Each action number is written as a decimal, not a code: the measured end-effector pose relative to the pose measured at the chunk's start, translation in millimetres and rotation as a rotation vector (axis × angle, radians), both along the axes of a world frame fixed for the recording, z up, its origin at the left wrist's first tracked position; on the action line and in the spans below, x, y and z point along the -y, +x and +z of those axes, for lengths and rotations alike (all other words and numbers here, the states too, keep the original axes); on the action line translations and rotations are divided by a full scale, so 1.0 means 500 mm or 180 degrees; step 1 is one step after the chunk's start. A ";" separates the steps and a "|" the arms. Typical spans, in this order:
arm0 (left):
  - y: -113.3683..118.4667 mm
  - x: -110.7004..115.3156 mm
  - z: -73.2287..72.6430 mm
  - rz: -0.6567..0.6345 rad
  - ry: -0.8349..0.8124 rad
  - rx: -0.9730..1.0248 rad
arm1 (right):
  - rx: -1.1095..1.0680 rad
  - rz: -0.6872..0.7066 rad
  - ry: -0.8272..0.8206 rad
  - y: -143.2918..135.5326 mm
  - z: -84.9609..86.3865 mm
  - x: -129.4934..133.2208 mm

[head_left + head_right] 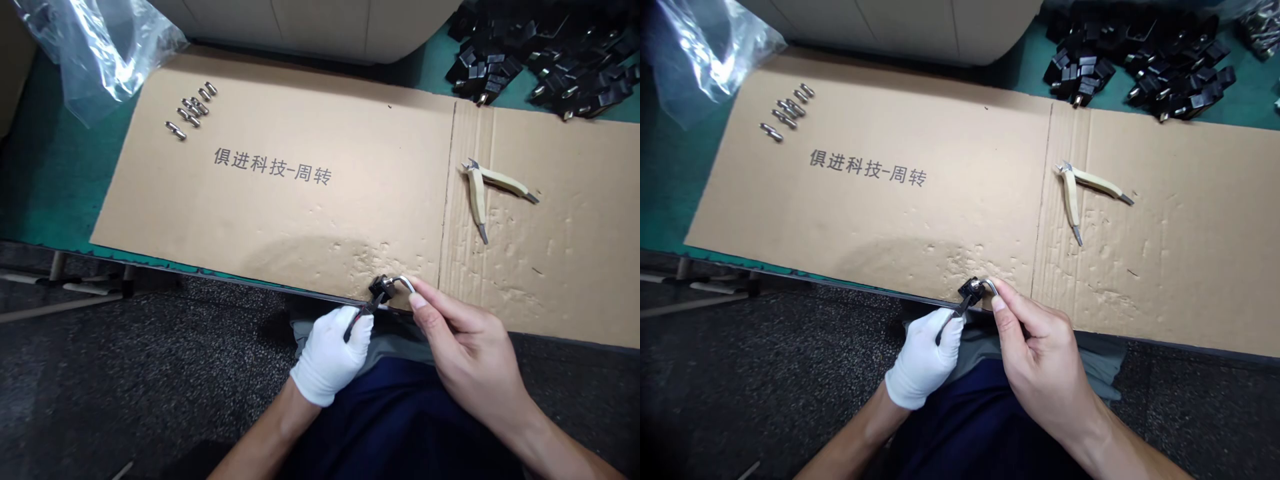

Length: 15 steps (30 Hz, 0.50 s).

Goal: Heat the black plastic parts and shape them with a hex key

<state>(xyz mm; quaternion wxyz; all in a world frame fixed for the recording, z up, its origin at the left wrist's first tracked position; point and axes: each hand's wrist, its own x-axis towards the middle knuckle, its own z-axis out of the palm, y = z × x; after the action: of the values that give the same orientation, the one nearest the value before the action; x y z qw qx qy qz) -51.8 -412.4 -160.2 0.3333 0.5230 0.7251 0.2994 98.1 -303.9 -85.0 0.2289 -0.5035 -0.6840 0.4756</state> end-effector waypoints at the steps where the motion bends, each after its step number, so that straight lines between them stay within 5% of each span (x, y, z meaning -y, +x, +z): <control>1: -0.003 -0.001 0.000 -0.0041 0.0046 -0.0040 | 0.0002 0.0038 -0.0009 0.001 0.002 -0.004; 15: -0.044 -0.009 -0.001 -0.0591 0.0187 -0.0712 | 0.0160 0.0622 -0.0689 0.033 0.028 -0.075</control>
<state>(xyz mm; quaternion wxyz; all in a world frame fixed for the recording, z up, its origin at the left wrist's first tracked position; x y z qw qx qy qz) -73.9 -408.1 -160.8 0.2613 0.6274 0.6971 0.2283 114.4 -266.5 -71.1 0.1087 -0.4680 -0.6801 0.5538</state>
